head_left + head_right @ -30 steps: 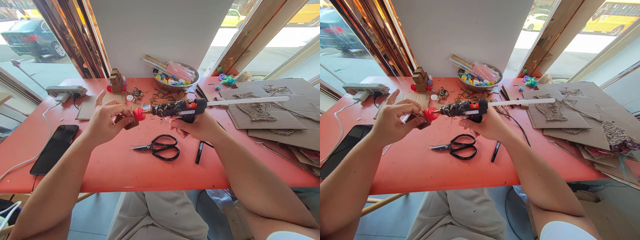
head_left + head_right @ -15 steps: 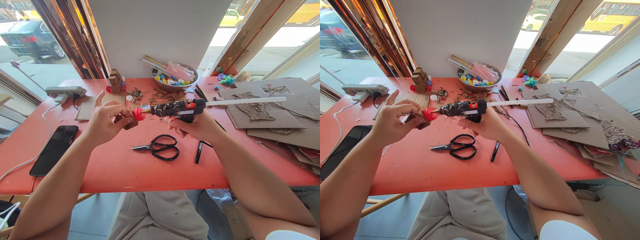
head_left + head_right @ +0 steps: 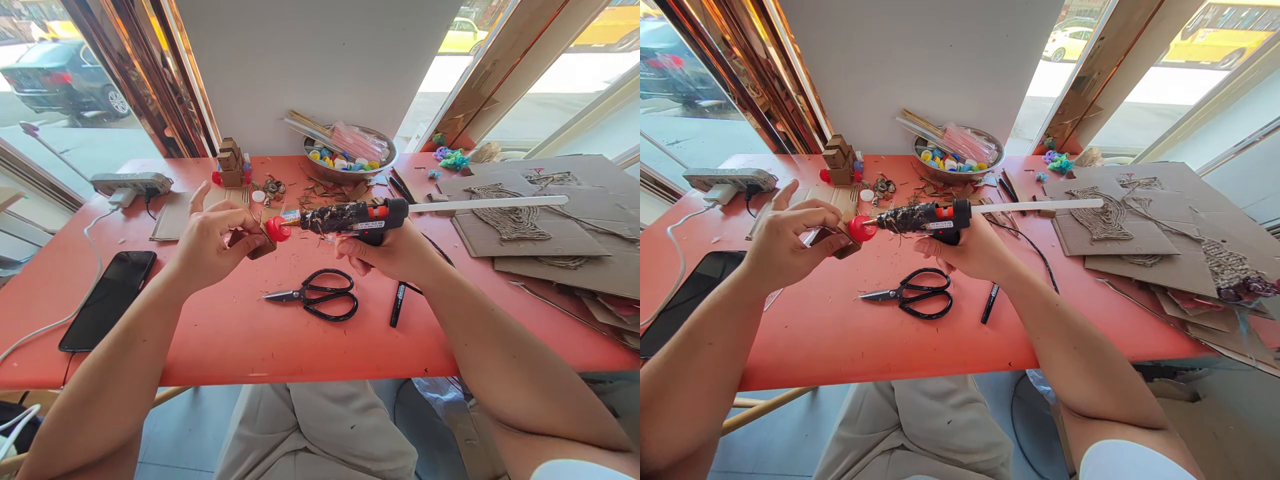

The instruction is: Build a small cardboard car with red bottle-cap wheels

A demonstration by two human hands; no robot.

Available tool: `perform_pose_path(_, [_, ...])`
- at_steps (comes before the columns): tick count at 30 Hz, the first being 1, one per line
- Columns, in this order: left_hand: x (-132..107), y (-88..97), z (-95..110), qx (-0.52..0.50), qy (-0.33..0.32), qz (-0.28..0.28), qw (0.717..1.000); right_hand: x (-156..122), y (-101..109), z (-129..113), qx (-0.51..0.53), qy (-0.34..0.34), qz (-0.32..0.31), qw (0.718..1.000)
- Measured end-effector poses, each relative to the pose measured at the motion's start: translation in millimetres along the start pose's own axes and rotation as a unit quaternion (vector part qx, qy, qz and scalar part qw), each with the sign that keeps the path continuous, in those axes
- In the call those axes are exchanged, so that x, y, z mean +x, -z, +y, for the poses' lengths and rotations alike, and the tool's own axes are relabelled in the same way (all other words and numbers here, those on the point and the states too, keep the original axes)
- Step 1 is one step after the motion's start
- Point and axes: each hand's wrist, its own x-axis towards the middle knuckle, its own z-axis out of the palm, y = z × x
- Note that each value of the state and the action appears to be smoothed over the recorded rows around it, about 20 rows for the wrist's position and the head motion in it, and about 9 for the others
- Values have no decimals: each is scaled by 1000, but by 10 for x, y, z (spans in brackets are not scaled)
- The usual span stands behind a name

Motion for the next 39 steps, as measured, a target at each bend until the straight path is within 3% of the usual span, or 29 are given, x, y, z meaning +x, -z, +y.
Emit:
perform_pose_path(15, [12,35,-18,-3,-3,21,1000,0,14,5,-13,12,10,1000])
perform_pose_path(24, [8,6,-18,3,2,5,1000,5,-8,6,7,14,2,1000])
perform_pose_path(31, [8,-1,-11,7,0,-6,1000,1,47,31,-27,12,40,999])
perform_pose_path(39, [20,8,-29,7,5,-16,1000,-6,153,3,-24,25,-24,999])
